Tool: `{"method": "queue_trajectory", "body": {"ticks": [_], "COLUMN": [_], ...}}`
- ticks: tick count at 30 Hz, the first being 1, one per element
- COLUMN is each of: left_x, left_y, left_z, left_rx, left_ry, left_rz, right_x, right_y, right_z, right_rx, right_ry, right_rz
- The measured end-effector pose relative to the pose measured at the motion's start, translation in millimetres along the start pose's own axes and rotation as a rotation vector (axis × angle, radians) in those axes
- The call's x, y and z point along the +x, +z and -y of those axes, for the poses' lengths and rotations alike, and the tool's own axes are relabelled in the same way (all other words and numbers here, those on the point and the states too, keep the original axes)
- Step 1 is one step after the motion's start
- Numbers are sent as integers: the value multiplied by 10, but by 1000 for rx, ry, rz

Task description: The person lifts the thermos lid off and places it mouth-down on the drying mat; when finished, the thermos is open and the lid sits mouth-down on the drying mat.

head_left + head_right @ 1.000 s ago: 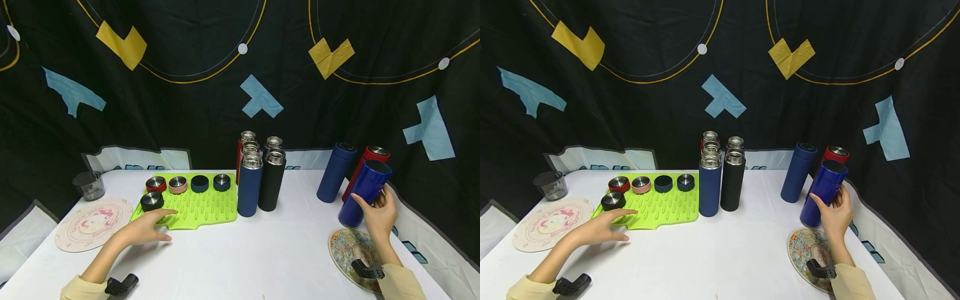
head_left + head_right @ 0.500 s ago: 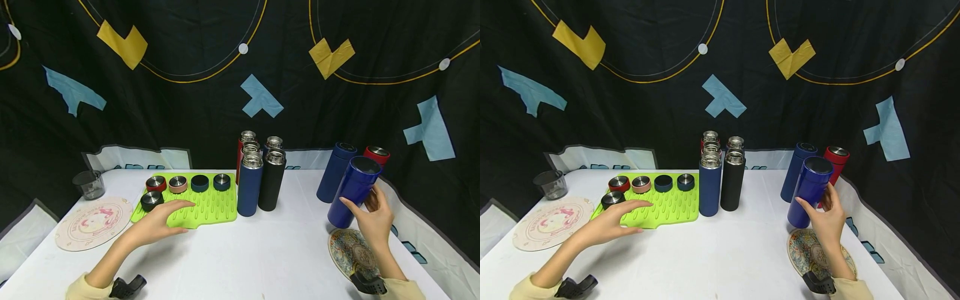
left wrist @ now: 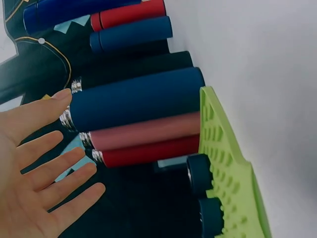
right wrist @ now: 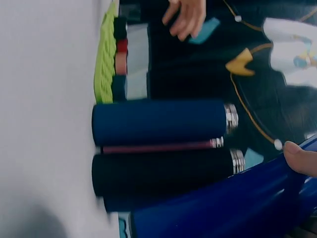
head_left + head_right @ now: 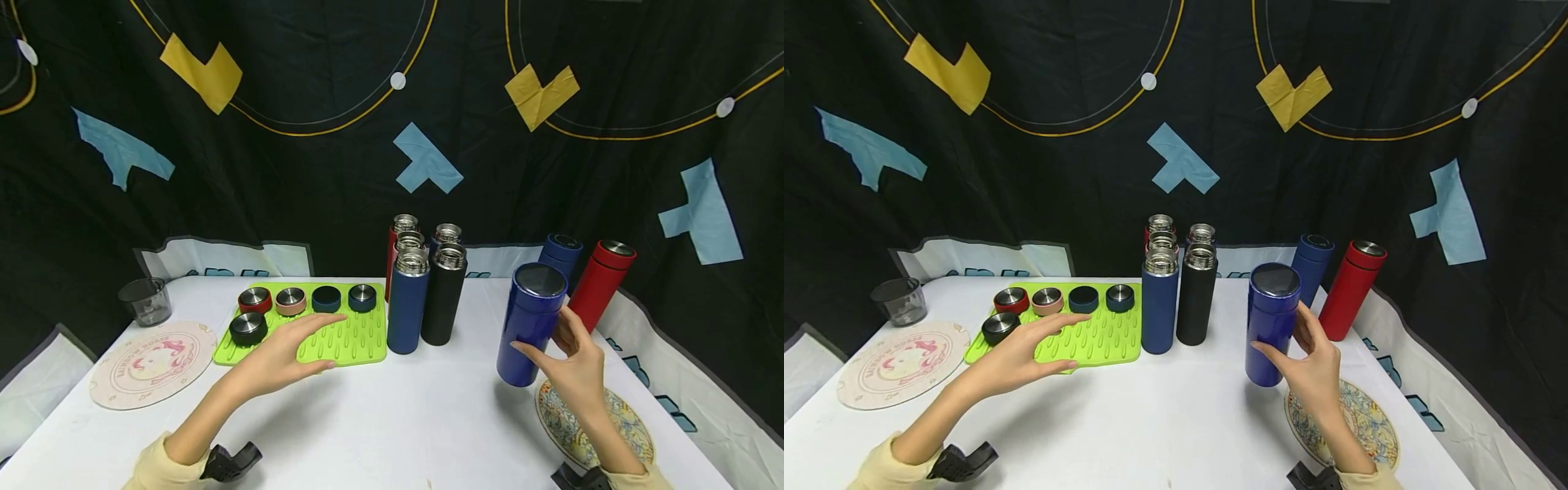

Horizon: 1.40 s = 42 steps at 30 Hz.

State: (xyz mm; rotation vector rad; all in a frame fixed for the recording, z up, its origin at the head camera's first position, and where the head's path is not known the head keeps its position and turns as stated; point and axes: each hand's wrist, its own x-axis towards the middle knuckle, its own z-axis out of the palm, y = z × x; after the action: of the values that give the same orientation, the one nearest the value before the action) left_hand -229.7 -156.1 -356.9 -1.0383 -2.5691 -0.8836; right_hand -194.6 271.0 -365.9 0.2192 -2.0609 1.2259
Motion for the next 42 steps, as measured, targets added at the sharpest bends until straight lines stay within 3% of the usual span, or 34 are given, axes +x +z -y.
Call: {"method": "queue_trajectory", "body": {"ticks": [9,15,22,25,30,37,42], "left_x": [136,259,392,436,489,479,460], "left_y": [21,38,45,29,-6,-59,-84], "left_z": [-188,-291,-410,-462,-532,-562,-564], "left_rx": [-50,-67,-76,-95,-135,-201,-182], "left_ry": [-9,70,131,149,191,221,231], "left_rz": [-14,-59,-105,-129,-152,-158,-139], "right_x": [-38,-41,-44,-51,-56,7,97], "right_y": [279,473,631,713,868,1124,1156], "right_z": [101,209,609,674,709,486,477], "right_rx": [50,63,98,122,146,159,150], "right_ry": [-176,-223,-296,-314,-341,-418,-417], "right_rz": [138,214,278,324,412,490,576]}}
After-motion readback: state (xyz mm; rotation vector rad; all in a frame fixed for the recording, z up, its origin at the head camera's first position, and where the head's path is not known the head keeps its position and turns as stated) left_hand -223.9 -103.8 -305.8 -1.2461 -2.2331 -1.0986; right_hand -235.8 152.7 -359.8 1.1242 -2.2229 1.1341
